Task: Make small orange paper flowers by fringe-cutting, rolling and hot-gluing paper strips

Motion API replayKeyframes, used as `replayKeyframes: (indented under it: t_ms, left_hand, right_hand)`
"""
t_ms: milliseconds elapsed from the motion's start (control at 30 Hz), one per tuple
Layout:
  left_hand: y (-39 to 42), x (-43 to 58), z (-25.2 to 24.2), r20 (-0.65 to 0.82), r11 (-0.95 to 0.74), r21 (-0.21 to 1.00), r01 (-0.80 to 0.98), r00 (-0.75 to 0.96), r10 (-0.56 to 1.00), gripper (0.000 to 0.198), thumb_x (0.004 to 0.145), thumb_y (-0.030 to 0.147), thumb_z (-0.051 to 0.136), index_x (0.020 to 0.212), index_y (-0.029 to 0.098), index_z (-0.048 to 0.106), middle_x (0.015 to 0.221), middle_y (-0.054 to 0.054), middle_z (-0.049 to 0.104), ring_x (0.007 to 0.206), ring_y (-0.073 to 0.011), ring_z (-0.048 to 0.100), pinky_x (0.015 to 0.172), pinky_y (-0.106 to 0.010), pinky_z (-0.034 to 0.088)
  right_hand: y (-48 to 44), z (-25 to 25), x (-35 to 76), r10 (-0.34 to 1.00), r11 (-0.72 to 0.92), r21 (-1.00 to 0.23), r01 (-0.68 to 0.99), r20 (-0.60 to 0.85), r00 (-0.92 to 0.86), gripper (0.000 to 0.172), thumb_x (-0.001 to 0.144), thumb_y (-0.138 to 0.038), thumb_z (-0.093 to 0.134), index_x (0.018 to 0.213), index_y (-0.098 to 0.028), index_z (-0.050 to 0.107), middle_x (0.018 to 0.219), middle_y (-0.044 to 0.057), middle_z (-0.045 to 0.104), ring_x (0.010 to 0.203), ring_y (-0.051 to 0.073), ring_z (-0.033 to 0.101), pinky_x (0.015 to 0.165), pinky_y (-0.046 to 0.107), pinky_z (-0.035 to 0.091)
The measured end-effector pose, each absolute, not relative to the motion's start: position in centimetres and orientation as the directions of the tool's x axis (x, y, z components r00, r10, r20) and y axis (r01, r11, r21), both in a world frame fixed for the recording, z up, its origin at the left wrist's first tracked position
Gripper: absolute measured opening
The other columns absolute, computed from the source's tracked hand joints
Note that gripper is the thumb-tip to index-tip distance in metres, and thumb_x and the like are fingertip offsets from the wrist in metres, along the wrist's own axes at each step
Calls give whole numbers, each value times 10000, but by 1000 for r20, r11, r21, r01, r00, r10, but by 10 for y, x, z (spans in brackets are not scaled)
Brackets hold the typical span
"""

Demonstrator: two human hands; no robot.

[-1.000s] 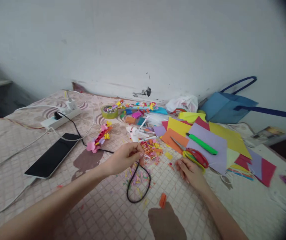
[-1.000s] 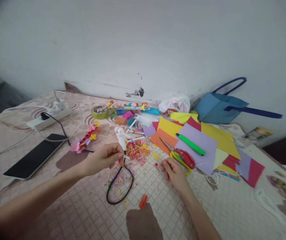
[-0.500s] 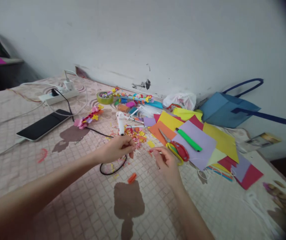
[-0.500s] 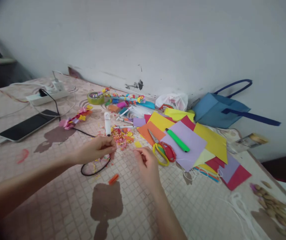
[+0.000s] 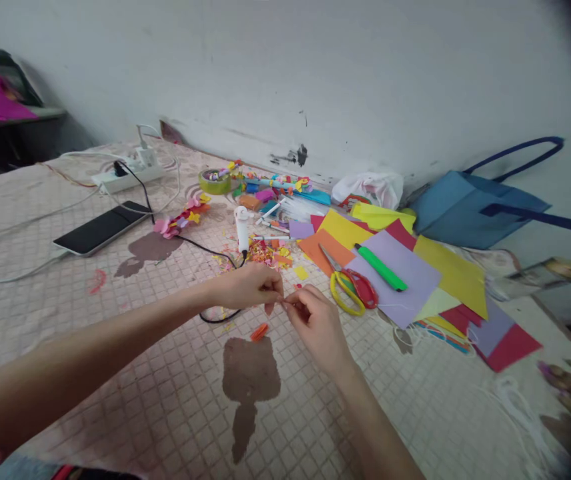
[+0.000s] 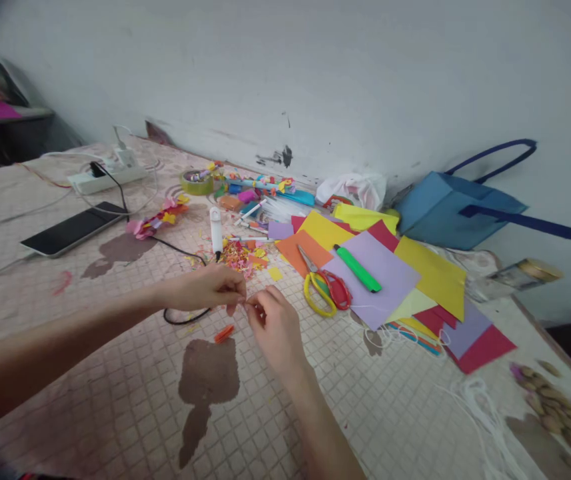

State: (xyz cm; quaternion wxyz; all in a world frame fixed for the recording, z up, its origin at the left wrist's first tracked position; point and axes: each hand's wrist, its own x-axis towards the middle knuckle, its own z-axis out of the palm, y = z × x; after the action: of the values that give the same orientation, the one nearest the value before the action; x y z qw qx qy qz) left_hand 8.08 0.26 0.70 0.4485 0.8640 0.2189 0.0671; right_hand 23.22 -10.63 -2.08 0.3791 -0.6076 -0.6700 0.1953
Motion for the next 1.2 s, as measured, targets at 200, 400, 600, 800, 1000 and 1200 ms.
replayKeyframes:
  t_ms: [200,400,600,800,1000,1200]
  left_hand:
    - [40,76,19,-235,-393,848,356,916,324,167,797,279,580,740,150,670,568,-3,654,490,-89,525,467,-169,374]
    - [61,88,15,-149,-374,881,291,919,364,197,765,318,627,711,137,686,624,-34,677,480,-87,530,473,-192,381]
    - [56,114,1,132,-255,966,45,763,633,387,769,201,604,1146,143,541,1131,-141,632,947,-184,617,730,-279,482]
    - [19,102,-10,263,-405,908,107,608,749,215,781,287,604,947,152,590,868,-53,621,758,-153,578,669,-276,458]
    - [-4,90,-22,-105,123,992,25,699,707,301,825,417,549,718,137,574,641,21,522,532,-77,448,527,-219,366]
    - [-2,87,-27,-214,301,954,4,713,668,257,756,369,653,685,123,625,620,14,564,523,-64,442,514,-217,317]
  right_hand:
    - [-103,-26,242,982,-98,-983,157,-70,177,110,743,-232,629,663,-171,585,520,-62,440,471,80,363,449,218,241]
    - [-100,-33,248,955,-214,-957,-197,-247,161,156,664,-257,676,603,-159,571,385,-105,343,356,32,232,379,204,99]
    - [-86,-29,244,939,-181,-873,-452,-290,184,251,584,-269,735,592,-168,505,511,-93,419,364,11,240,346,173,104]
    - [-67,-30,232,929,-37,-802,-596,-247,275,282,596,-287,763,663,-181,511,545,-109,392,372,8,229,327,148,121]
    - [-71,-40,211,930,12,-794,-608,-214,297,255,612,-275,775,663,-177,545,552,-94,461,375,12,245,334,150,133]
    - [-74,-41,204,915,71,-835,-545,-163,369,204,631,-278,770,643,-182,590,462,-93,435,385,31,267,358,172,144]
